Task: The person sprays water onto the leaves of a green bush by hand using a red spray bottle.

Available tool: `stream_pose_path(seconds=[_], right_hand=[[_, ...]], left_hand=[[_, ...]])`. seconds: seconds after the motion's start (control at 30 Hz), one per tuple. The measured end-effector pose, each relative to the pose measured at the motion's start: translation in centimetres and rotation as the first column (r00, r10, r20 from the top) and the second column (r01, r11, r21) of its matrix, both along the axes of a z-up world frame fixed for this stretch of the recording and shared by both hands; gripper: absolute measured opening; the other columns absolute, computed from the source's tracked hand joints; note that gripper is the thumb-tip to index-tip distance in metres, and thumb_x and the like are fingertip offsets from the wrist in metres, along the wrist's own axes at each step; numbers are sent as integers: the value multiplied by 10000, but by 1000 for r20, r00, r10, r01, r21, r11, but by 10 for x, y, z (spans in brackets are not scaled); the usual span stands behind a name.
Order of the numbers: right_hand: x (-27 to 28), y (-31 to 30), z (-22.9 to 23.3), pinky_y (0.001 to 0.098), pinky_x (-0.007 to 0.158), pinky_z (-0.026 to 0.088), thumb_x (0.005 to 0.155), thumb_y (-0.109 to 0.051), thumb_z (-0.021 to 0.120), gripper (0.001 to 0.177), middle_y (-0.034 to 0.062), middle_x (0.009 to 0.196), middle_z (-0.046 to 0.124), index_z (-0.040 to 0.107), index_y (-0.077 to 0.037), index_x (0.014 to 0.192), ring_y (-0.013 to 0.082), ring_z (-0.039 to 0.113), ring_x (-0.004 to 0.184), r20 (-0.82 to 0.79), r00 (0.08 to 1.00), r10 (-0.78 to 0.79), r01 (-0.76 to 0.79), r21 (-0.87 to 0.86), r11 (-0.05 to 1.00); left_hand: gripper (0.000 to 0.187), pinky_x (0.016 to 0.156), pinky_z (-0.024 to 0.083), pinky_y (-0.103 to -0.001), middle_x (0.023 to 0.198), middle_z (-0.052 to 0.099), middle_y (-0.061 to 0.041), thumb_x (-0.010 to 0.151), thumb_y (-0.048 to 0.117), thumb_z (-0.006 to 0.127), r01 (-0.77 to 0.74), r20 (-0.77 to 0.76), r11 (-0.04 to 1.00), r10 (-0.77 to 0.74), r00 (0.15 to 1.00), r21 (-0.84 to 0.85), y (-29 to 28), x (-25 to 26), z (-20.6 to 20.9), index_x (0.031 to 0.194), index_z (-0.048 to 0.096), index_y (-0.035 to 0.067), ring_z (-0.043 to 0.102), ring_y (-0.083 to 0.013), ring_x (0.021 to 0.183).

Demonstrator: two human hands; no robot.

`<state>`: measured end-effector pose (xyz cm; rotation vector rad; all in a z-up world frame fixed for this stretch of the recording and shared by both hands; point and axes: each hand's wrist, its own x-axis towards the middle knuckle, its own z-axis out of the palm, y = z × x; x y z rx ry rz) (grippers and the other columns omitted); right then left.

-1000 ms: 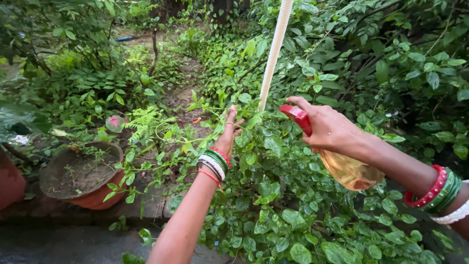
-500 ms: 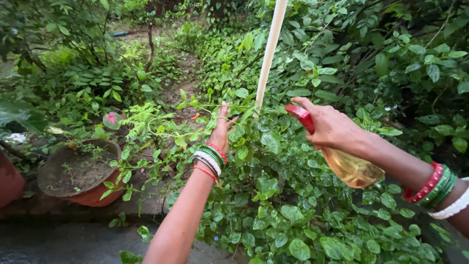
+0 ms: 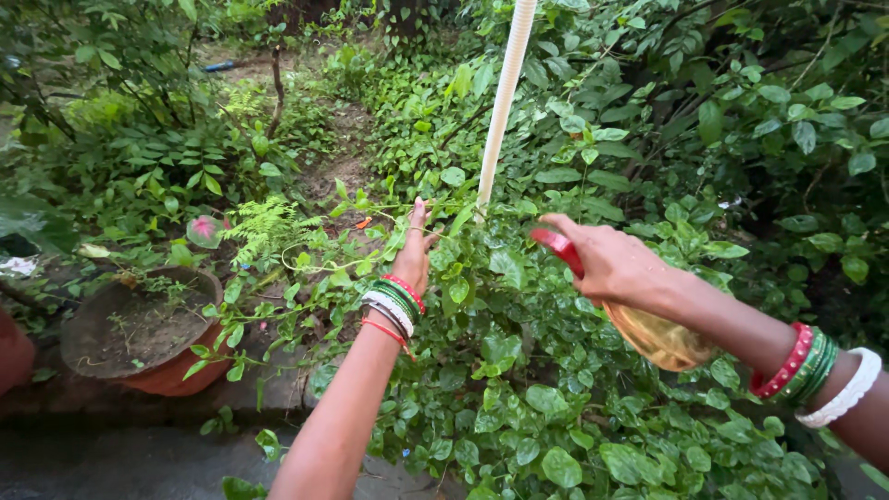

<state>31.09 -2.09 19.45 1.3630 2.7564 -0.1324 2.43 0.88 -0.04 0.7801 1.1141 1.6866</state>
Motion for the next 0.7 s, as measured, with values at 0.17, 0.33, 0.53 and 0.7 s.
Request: stream_pose_path(seconds=[0.17, 0.33, 0.53, 0.7], right_hand=[[8, -8, -9, 528, 807, 555, 706, -19, 716, 849, 165, 1215, 675, 362, -237, 1446, 404, 671, 1036, -86, 980, 182, -168, 143, 975], [4, -31, 7, 500, 845, 562, 740, -41, 698, 947, 170, 1097, 712, 293, -298, 1558, 377, 706, 962, -57, 996, 63, -64, -18, 998], [6, -49, 6, 488, 786, 567, 749, -52, 690, 899, 197, 998, 732, 309, -270, 1534, 376, 720, 874, -117, 983, 140, -139, 21, 990], [12, -52, 4, 473, 704, 589, 667, -6, 704, 973, 180, 1133, 686, 327, -233, 1534, 364, 701, 847, -198, 934, 298, -274, 140, 951]], left_hand=[[999, 1212, 117, -598, 1700, 246, -37, 857, 794, 403, 4, -11, 1000, -4, 1000, 29, -5, 0, -4, 1641, 196, 211, 350, -342, 1490], [1002, 1196, 114, -615, 1705, 216, -4, 833, 802, 394, 9, -14, 1000, -9, 1000, -13, -15, 4, 2, 1638, 172, 247, 349, -341, 1491], [992, 1196, 118, -606, 1698, 251, 2, 834, 811, 382, 17, -13, 1000, -18, 1000, -23, -15, 7, 5, 1636, 199, 257, 358, -347, 1481], [999, 1193, 139, -594, 1681, 299, 2, 830, 830, 385, 5, -23, 999, -6, 1000, -38, -15, 8, 7, 1617, 274, 224, 368, -331, 1487]])
